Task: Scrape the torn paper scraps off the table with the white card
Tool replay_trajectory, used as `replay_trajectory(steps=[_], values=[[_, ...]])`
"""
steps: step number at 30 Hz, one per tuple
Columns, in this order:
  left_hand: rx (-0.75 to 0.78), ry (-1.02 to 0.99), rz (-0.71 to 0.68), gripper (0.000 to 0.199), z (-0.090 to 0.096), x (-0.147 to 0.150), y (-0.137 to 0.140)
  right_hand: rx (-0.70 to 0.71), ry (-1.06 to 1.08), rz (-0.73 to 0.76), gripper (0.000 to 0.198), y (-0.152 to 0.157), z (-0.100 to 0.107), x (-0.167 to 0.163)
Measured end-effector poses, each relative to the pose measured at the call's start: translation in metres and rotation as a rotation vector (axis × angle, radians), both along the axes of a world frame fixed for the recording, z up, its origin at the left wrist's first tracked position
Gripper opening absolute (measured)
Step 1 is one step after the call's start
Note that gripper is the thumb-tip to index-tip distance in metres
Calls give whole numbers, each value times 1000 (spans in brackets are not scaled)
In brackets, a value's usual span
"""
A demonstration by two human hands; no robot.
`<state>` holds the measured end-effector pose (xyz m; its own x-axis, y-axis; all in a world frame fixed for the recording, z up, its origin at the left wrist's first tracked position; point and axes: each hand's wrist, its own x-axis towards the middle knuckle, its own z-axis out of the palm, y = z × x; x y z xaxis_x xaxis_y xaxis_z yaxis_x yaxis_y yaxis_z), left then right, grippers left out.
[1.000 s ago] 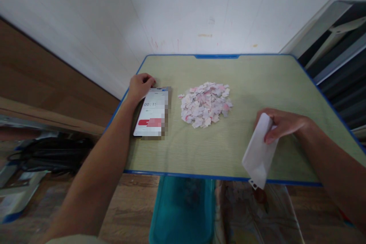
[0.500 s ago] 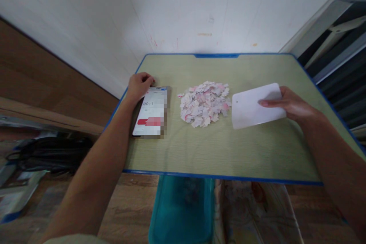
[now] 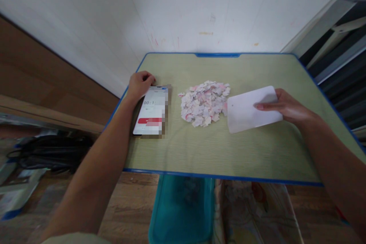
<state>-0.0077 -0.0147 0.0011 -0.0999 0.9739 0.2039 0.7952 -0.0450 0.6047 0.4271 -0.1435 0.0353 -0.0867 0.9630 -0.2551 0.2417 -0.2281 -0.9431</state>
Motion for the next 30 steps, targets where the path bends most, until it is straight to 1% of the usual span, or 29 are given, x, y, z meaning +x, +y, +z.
replay_trajectory(steps=[5,9,12,17,21,24,27,30], values=[[-18,0,20,11,-1,-1,1,-18,-24,48,24,-1,-4,-5],[-23,-5,15,11,0,-1,0,-6,2,124,25,-5,-10,-13],[-47,-17,31,11,1,1,-1,-17,14,190,27,-10,-12,-28],[-29,-22,37,9,2,3,-1,-54,-4,292,25,-25,-8,-63],[-30,-21,29,10,-1,0,1,-22,-41,355,23,-35,-6,-80],[-10,-26,10,10,-3,-3,3,13,-55,390,24,-40,-8,-85],[-6,-29,12,10,-4,-3,3,14,-39,413,26,-42,-11,-85],[-9,-25,16,10,-4,-3,3,20,-15,382,27,-42,-14,-84]])
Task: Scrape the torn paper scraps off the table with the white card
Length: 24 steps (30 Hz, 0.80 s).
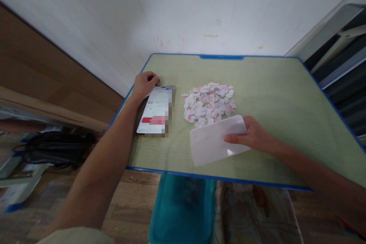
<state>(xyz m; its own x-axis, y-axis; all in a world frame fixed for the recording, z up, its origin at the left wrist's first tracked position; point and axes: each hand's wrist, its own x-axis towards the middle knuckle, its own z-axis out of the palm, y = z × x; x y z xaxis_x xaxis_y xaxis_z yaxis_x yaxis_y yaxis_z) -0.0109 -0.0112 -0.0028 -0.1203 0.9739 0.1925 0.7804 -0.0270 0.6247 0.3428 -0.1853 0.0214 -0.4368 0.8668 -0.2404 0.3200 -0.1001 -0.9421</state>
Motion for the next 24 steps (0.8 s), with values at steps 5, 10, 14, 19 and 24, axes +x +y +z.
replay_trajectory(steps=[5,10,14,19,24], values=[[4,4,-17,10,1,1,-1,25,-16,-77,26,2,0,1],[-23,1,28,11,5,5,-3,47,-34,11,25,0,1,0],[-25,-4,29,10,6,6,-4,0,-33,40,30,-3,-2,0],[-2,16,7,11,4,4,-3,-61,-5,58,32,-8,-2,-2],[19,22,-16,10,4,3,-2,-101,31,52,31,-7,0,-1]])
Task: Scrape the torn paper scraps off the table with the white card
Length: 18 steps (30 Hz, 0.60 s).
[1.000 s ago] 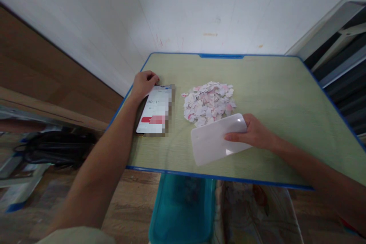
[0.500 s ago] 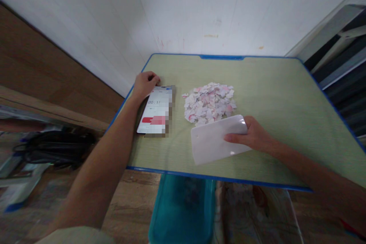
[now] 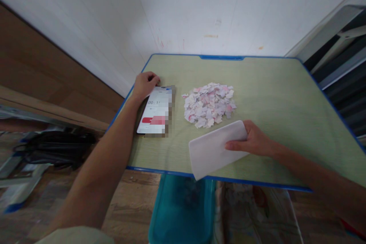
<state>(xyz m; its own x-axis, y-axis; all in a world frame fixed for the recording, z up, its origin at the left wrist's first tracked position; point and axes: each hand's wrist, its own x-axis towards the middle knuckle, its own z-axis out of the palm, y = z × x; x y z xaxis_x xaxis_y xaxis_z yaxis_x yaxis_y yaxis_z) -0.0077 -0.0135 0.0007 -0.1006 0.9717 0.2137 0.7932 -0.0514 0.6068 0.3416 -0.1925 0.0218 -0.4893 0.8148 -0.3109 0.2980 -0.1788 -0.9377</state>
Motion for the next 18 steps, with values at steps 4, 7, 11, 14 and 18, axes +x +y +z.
replay_trajectory(steps=[4,7,11,14,18], values=[[2,1,-4,11,0,-1,0,49,62,-191,30,11,-7,11],[2,-1,-11,11,0,-1,-1,81,169,-401,31,21,-12,26],[1,9,-22,11,0,-2,0,-5,212,-427,32,29,-11,50],[-6,29,-20,13,-2,-4,1,49,206,-497,32,31,-10,65],[-15,41,-19,14,-2,-4,2,234,244,-746,30,36,-10,77]])
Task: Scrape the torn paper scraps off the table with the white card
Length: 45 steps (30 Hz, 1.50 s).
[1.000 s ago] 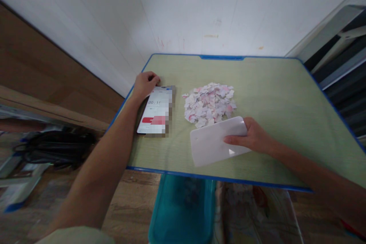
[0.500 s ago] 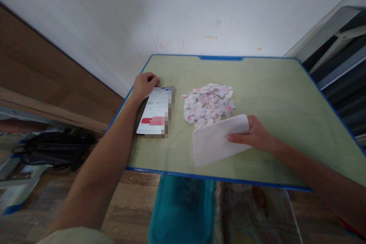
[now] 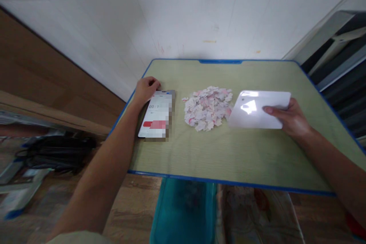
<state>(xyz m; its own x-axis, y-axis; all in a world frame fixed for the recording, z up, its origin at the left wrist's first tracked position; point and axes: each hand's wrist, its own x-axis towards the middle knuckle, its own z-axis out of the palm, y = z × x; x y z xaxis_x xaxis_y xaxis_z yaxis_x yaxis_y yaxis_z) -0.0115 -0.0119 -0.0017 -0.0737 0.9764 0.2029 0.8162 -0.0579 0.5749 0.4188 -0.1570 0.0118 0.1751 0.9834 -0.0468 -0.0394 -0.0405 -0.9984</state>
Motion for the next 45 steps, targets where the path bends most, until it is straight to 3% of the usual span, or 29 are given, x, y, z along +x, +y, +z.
replay_trajectory(steps=[5,12,20,25,32,38,45], values=[[-7,-22,22,12,3,3,-2,-34,30,-91,27,10,-2,3],[13,-23,3,11,-1,-1,1,-98,-58,64,28,8,-3,9],[12,-9,1,12,1,1,0,-65,-63,-3,27,10,-3,10],[8,23,15,13,1,1,0,-95,-196,72,31,6,-1,10],[2,11,13,15,0,-1,0,-51,-98,11,24,8,0,13],[-10,13,21,15,2,1,-1,-111,-220,139,27,4,0,12],[-10,0,19,12,3,2,-2,-84,-199,203,25,-2,5,10]])
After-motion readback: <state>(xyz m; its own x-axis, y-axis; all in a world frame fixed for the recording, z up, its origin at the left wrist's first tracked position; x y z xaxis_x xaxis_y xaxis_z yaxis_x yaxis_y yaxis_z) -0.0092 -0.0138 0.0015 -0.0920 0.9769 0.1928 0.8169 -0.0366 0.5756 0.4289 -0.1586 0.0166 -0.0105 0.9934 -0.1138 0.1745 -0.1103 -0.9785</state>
